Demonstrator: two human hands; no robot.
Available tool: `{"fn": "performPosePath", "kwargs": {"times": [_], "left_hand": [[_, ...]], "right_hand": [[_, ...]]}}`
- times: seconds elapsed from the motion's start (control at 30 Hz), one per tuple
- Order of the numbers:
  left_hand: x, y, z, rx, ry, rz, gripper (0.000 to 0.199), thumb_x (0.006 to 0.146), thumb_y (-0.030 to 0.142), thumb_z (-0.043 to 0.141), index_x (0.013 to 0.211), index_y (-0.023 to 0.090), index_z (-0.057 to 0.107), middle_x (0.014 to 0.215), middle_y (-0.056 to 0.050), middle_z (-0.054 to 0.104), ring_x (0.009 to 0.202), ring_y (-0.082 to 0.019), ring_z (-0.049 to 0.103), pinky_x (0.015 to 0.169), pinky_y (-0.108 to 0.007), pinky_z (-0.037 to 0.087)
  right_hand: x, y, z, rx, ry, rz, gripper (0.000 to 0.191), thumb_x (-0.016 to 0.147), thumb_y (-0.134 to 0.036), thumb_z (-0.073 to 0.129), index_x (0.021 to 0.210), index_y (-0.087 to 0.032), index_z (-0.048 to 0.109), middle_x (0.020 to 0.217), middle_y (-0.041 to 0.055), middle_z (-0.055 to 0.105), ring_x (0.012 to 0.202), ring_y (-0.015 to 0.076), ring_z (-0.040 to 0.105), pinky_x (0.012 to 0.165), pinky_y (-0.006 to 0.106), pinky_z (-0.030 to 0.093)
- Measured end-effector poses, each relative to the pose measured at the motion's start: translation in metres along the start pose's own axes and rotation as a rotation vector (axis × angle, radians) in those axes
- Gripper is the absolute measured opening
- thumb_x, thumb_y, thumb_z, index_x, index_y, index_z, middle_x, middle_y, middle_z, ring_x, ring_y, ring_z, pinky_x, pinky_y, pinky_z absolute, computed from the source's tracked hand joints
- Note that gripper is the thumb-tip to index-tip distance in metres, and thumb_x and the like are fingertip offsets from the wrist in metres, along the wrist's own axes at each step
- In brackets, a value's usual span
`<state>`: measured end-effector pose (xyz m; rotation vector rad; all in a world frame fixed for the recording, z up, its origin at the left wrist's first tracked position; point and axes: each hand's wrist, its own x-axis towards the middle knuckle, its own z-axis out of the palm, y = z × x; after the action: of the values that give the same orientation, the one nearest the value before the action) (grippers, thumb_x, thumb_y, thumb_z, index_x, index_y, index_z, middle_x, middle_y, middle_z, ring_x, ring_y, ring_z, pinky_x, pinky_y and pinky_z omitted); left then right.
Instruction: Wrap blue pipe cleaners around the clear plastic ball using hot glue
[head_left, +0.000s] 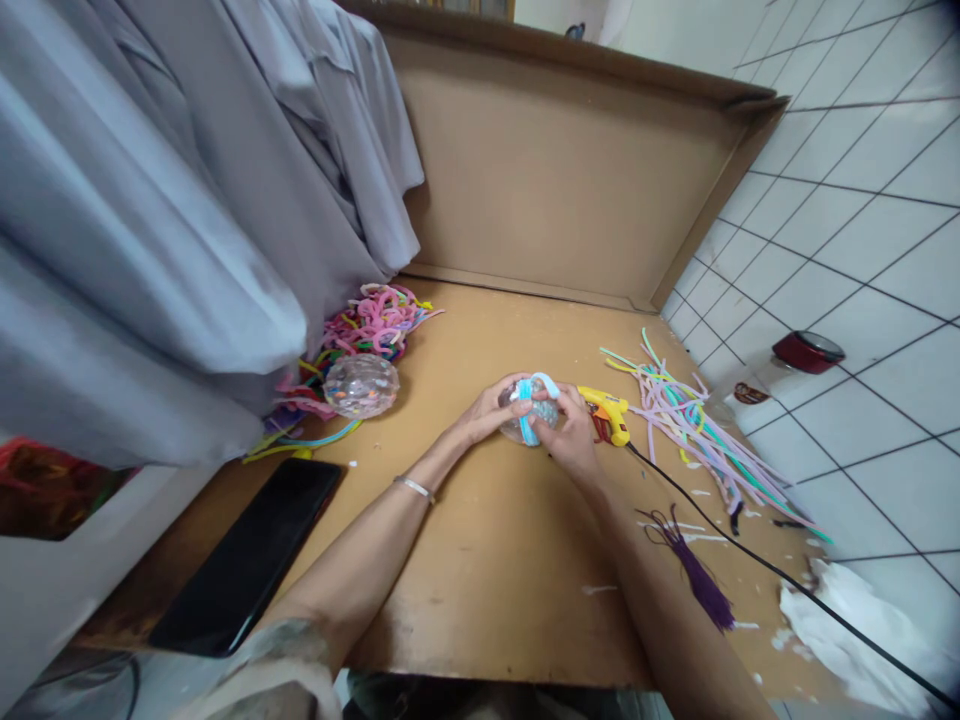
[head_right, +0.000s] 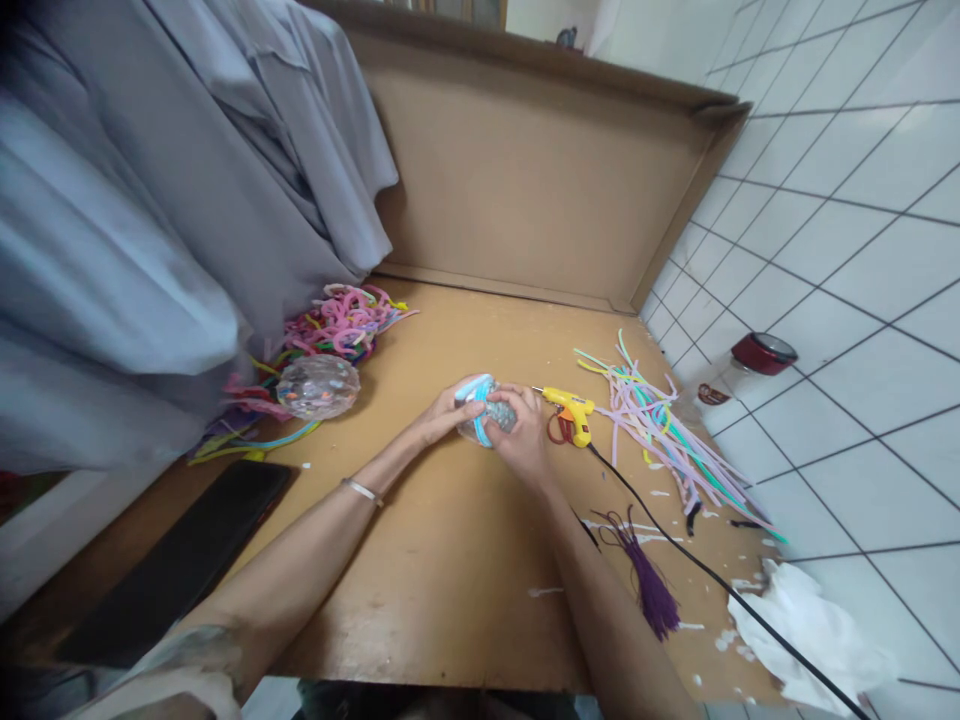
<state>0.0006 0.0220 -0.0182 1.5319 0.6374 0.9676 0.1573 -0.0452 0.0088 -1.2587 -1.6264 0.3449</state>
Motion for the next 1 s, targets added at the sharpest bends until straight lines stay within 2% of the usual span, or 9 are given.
{"fn": "performPosePath", "kwargs": {"times": [0.13, 0.4, 0.6, 0.7, 0.8, 0.9, 1.0], "left_hand": [[0.000, -0.001, -0.001, -0.013, 0.000, -0.012, 0.081, 0.063, 0.054, 0.079, 0.129, 0.015, 0.052, 0.120, -0.012, 0.064, 0.107, -0.024, 0.061, 0.095, -0.035, 0.048], [0.000, 0.001, 0.002, 0.022, 0.061, -0.028, 0.077, 0.062, 0.052, 0.078, 0.125, 0.014, 0.055, 0.113, -0.010, 0.066, 0.101, -0.023, 0.062, 0.092, -0.035, 0.049], [0.002, -0.001, -0.003, 0.003, -0.013, -0.027, 0.081, 0.062, 0.055, 0.078, 0.128, 0.015, 0.052, 0.120, -0.011, 0.063, 0.107, -0.024, 0.061, 0.097, -0.035, 0.046], [0.002, 0.000, -0.005, -0.053, -0.063, -0.037, 0.094, 0.052, 0.053, 0.086, 0.130, 0.016, 0.049, 0.126, -0.012, 0.060, 0.112, -0.026, 0.059, 0.099, -0.036, 0.046], [0.002, 0.001, -0.003, -0.077, -0.061, -0.032, 0.105, 0.040, 0.045, 0.092, 0.130, 0.017, 0.048, 0.129, -0.014, 0.056, 0.117, -0.028, 0.057, 0.101, -0.038, 0.044], [0.002, 0.002, -0.001, -0.001, -0.035, -0.018, 0.103, 0.039, 0.036, 0.093, 0.129, 0.016, 0.048, 0.130, -0.014, 0.054, 0.120, -0.028, 0.054, 0.104, -0.039, 0.042], [0.001, 0.004, 0.001, 0.089, -0.005, 0.015, 0.093, 0.045, 0.031, 0.091, 0.127, 0.017, 0.050, 0.129, -0.013, 0.054, 0.121, -0.027, 0.052, 0.106, -0.039, 0.041]], "right_hand": [[0.000, 0.002, -0.001, 0.015, -0.009, -0.006, 0.021, 0.075, -0.031, 0.066, 0.094, -0.022, 0.068, 0.108, 0.0078, 0.062, 0.106, 0.0248, 0.056, 0.092, 0.041, 0.047], [0.003, 0.010, -0.007, 0.057, -0.108, -0.029, 0.030, 0.072, -0.034, 0.069, 0.100, -0.025, 0.068, 0.113, 0.0073, 0.061, 0.112, 0.0264, 0.055, 0.098, 0.045, 0.045], [0.004, 0.007, -0.009, 0.065, -0.117, 0.007, 0.029, 0.072, -0.034, 0.069, 0.100, -0.025, 0.069, 0.113, 0.0078, 0.061, 0.110, 0.0259, 0.056, 0.094, 0.044, 0.047], [0.005, 0.006, -0.009, 0.066, -0.116, 0.008, 0.029, 0.073, -0.036, 0.069, 0.100, -0.026, 0.070, 0.113, 0.0076, 0.061, 0.110, 0.0260, 0.056, 0.094, 0.044, 0.047], [0.005, 0.007, -0.009, 0.077, -0.104, 0.012, 0.027, 0.074, -0.038, 0.069, 0.099, -0.025, 0.070, 0.113, 0.0081, 0.061, 0.112, 0.0262, 0.056, 0.095, 0.045, 0.046], [0.005, 0.010, -0.009, 0.077, -0.101, 0.019, 0.028, 0.075, -0.040, 0.069, 0.098, -0.024, 0.071, 0.113, 0.0087, 0.061, 0.111, 0.0260, 0.056, 0.095, 0.044, 0.047], [0.004, 0.012, -0.008, 0.084, -0.090, 0.026, 0.028, 0.075, -0.041, 0.069, 0.098, -0.025, 0.071, 0.112, 0.0082, 0.061, 0.110, 0.0254, 0.056, 0.094, 0.043, 0.047]]}}
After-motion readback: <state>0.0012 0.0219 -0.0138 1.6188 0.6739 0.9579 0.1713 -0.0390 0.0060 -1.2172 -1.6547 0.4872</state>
